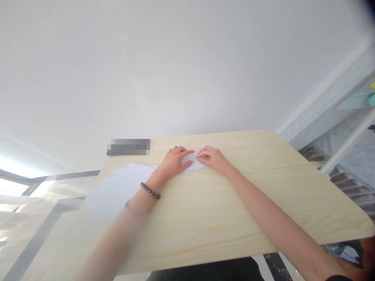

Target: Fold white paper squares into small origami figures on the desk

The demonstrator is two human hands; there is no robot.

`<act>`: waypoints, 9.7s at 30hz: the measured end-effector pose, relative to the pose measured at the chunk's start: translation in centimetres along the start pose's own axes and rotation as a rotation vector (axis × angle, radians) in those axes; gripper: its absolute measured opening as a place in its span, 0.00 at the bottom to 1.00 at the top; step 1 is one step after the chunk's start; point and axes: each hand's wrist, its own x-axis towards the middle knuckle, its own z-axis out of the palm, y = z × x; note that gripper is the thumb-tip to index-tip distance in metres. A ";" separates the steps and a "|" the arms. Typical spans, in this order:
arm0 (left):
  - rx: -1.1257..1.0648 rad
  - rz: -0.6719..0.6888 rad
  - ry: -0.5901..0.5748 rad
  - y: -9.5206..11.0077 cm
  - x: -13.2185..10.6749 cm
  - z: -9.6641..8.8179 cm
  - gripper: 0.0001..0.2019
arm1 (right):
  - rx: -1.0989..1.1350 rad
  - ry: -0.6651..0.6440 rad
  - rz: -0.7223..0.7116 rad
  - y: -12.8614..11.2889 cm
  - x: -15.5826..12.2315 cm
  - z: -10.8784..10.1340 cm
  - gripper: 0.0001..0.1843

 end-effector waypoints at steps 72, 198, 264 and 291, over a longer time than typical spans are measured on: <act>-0.530 -0.323 0.061 -0.2 0.4 -0.3 0.17 | 0.111 -0.109 0.126 -0.8 -0.4 -0.6 0.11; -0.633 -0.310 0.073 -0.1 0.3 -0.2 0.20 | 0.129 -0.118 0.149 -1.3 -0.2 -0.5 0.18; -0.836 -0.307 0.072 0.3 0.2 -0.2 0.18 | 0.110 -0.008 0.215 -1.0 -0.2 -0.5 0.19; -1.030 -0.516 0.191 -0.5 0.5 0.1 0.21 | 0.293 -0.196 0.209 -1.4 -0.6 -1.0 0.14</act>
